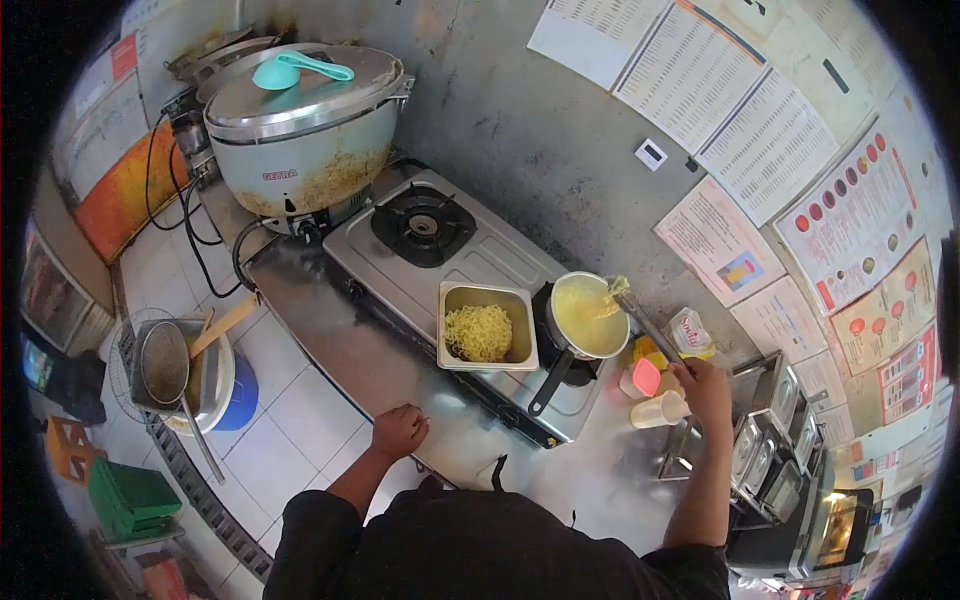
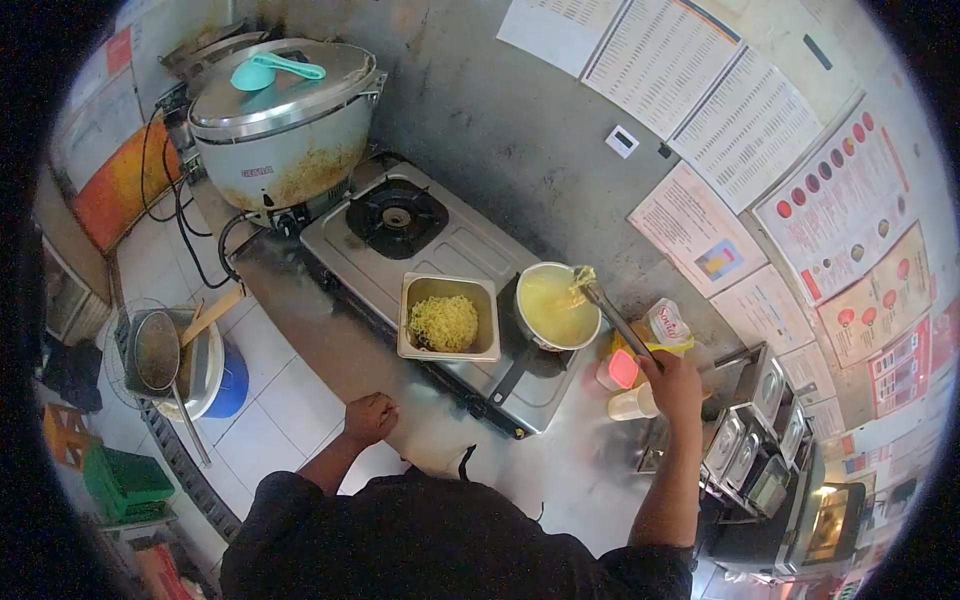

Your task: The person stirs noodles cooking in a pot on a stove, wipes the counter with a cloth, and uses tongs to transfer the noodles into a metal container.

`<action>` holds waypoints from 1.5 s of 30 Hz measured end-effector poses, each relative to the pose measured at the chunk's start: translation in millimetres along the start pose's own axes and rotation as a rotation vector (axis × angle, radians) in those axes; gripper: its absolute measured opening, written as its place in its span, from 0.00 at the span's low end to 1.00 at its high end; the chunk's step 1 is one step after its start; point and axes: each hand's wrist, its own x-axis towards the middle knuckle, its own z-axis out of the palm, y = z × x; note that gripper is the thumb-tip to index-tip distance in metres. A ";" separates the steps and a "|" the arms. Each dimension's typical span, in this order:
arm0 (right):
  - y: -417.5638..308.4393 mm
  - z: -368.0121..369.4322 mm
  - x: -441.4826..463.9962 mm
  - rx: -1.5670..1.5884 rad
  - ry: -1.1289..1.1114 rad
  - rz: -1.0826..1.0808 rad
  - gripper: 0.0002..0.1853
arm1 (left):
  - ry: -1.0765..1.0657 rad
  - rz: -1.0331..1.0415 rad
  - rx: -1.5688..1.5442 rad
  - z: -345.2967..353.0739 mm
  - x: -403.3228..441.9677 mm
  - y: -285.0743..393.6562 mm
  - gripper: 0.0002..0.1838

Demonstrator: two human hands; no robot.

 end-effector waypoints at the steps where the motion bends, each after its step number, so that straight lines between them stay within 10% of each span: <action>1: -1.1 -3.8 -3.1 -0.038 -0.005 -0.019 0.22 | -0.008 -0.003 0.005 1.6 -0.3 -1.8 0.08; 16: -35.5 0.2 60.3 -0.603 -0.360 -0.090 0.34 | -0.044 -0.053 0.017 -2.1 2.8 5.1 0.08; 45: -4.1 28.6 2.3 0.191 0.070 -0.047 0.20 | -0.008 0.019 0.054 6.0 -0.7 -3.6 0.09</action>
